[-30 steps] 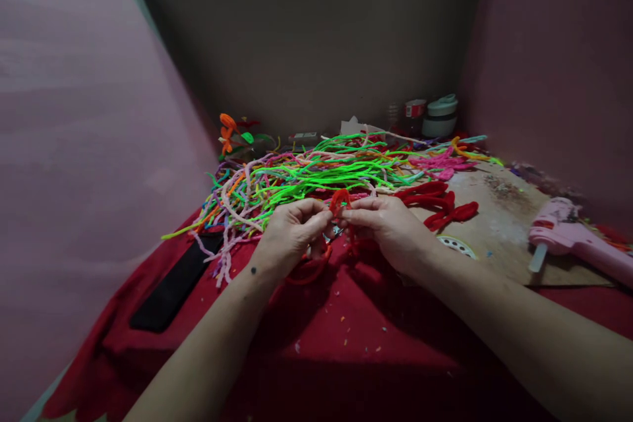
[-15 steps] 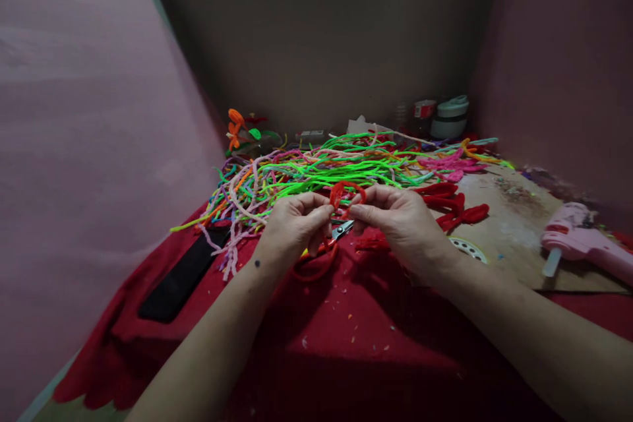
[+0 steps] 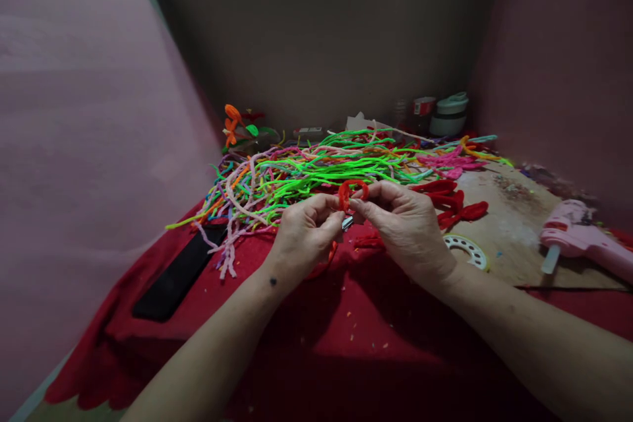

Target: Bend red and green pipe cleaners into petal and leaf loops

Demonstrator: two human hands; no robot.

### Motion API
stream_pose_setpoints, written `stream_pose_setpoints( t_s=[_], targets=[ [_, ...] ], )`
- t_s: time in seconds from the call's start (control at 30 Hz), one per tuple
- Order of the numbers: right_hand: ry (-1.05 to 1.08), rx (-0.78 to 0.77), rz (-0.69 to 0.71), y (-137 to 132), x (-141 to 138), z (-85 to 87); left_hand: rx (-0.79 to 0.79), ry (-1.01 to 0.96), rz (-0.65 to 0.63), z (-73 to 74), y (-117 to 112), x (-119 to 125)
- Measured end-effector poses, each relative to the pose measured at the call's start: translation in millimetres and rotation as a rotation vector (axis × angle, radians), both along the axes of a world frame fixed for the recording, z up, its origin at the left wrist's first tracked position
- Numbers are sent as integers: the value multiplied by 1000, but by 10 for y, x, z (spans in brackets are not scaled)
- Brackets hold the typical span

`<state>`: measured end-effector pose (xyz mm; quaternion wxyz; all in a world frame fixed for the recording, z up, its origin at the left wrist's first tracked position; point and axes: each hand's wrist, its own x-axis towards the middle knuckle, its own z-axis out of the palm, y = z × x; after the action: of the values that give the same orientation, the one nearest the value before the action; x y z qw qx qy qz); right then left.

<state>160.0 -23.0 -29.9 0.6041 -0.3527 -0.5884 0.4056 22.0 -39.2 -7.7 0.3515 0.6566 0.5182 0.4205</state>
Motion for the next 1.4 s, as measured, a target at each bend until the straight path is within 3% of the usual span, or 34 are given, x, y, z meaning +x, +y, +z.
stream_pose_setpoints(
  t_s=[0.27, 0.57, 0.73, 0.93, 1.17, 1.4],
  targets=[
    [-4, 28, -49, 48, 9, -25, 38, 19, -37, -40, 9, 7],
    [-23, -27, 56, 39, 9, 5, 55, -19, -45, -82, 5, -3],
    [-149, -69, 130, -16, 25, 73, 85, -34, -9, -68, 23, -23],
    [-215, -53, -1, -9, 30, 59, 27, -89, -7, -40, 28, -37],
    [16, -170, 138, 55, 24, 27, -14, -126, -49, -57, 24, -16],
    [-201, -106, 77, 16, 24, 26, -49, -194, -66, -46, 40, -47]
  ],
)
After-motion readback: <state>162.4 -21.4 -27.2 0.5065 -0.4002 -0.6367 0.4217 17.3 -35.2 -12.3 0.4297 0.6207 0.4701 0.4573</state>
